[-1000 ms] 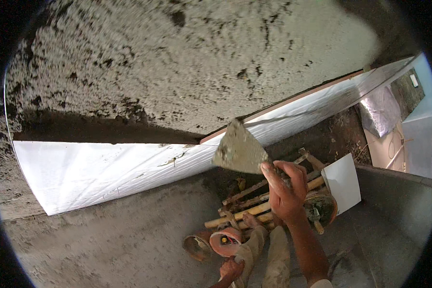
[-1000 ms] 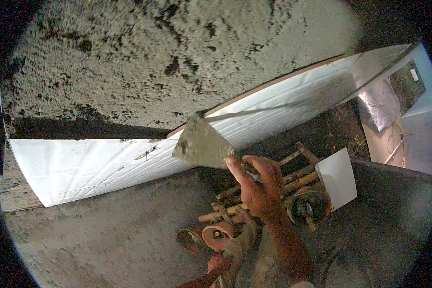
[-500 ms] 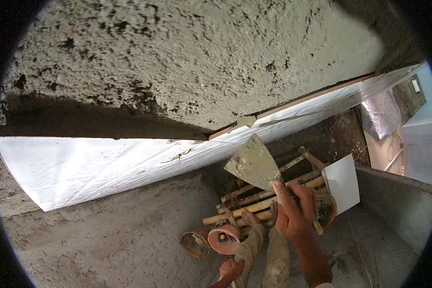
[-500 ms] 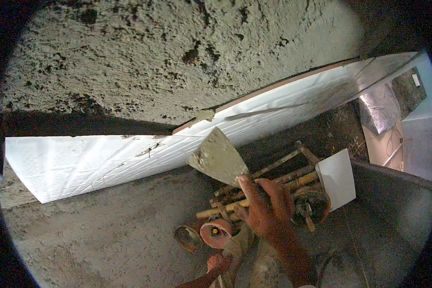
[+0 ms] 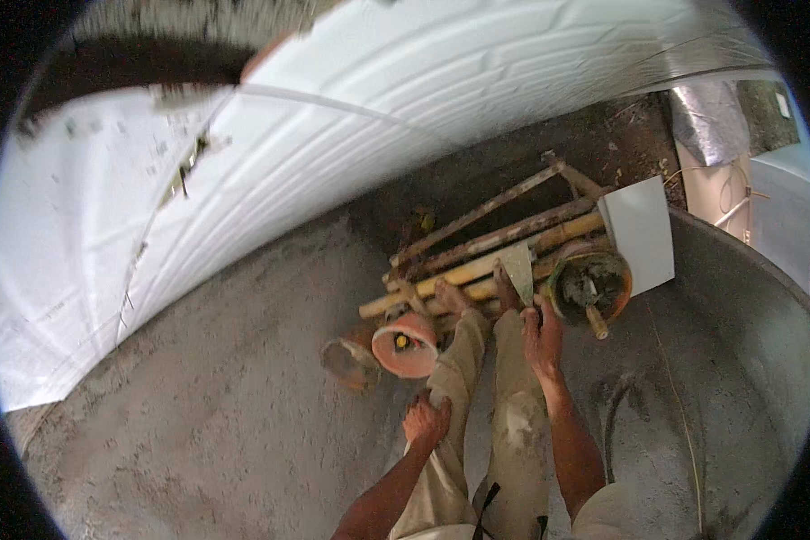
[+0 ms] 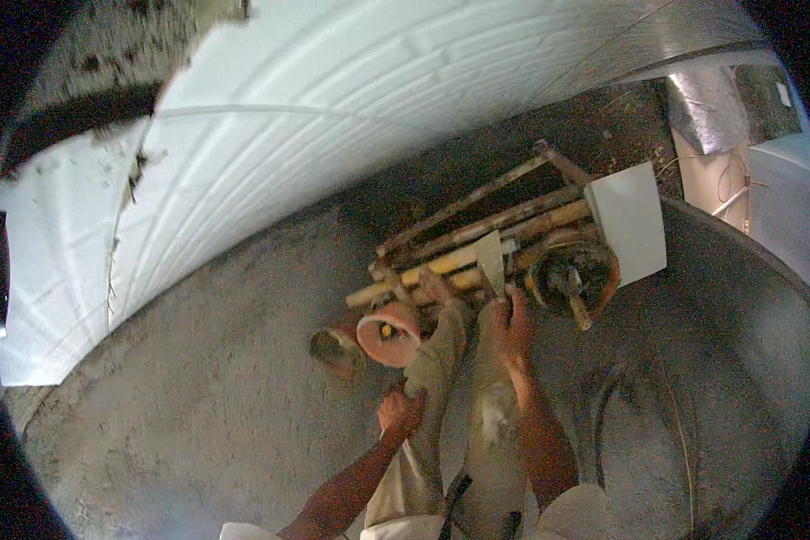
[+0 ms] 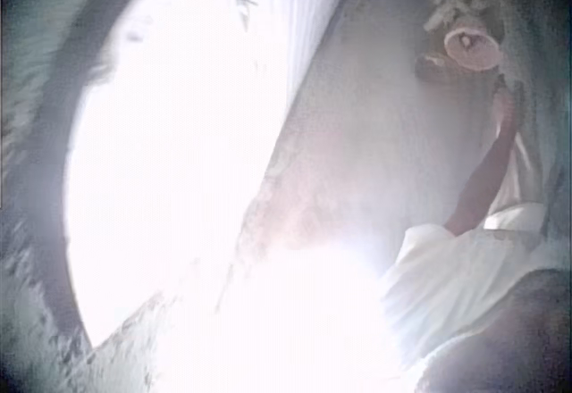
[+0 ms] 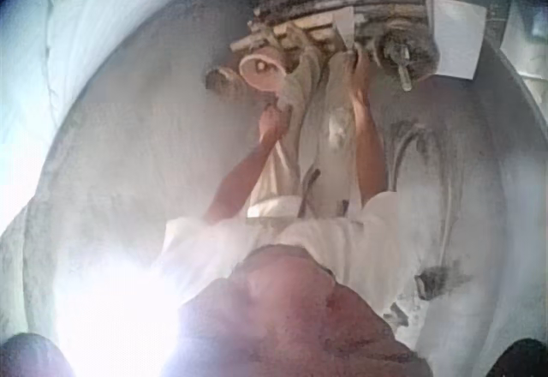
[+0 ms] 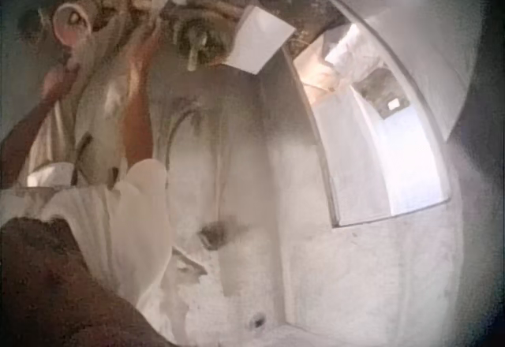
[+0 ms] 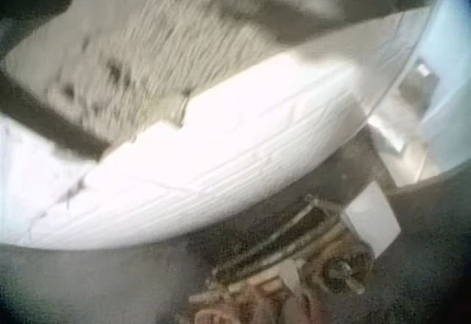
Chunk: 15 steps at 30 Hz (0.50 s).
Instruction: The person is installing white tiles on a curved wall using a hammer and trowel. They tap tiles into place, apply mortar, and adjust the tiles to ensure proper alignment.
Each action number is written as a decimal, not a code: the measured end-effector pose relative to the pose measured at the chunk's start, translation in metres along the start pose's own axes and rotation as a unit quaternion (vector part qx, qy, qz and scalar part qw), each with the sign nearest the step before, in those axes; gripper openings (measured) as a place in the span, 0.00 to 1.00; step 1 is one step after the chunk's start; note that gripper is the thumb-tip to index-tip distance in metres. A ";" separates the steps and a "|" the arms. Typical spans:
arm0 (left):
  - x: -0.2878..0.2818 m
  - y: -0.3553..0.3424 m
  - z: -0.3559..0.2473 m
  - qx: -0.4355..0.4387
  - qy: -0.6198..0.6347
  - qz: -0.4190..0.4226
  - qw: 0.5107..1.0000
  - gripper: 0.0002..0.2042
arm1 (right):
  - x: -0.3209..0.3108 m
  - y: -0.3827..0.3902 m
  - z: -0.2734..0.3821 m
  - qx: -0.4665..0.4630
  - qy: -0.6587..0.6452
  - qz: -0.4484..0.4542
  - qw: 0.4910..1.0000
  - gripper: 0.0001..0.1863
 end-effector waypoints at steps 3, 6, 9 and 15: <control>0.006 0.000 0.011 -0.011 0.022 0.007 1.000 0.31 | 0.032 0.007 -0.012 0.014 0.090 0.066 0.994 0.23; 0.013 0.005 0.020 0.012 0.064 -0.018 0.998 0.31 | 0.063 0.018 0.005 -0.070 0.113 0.134 0.982 0.21; 0.028 0.008 0.030 -0.022 0.091 -0.028 0.995 0.31 | 0.102 0.035 0.026 -0.110 0.166 0.234 0.951 0.19; 0.034 0.014 0.040 -0.040 0.169 -0.031 0.984 0.31 | 0.193 0.079 0.060 -0.209 0.234 0.384 0.868 0.22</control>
Point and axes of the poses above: each hand's wrist, its own y-axis away from the middle knuckle, its own x-axis out of the palm, z = x × y, the point moved 3 cm from there along -y, towards the middle knuckle, and after that the axes turned 7 degrees about x, right-handed, at the moved point
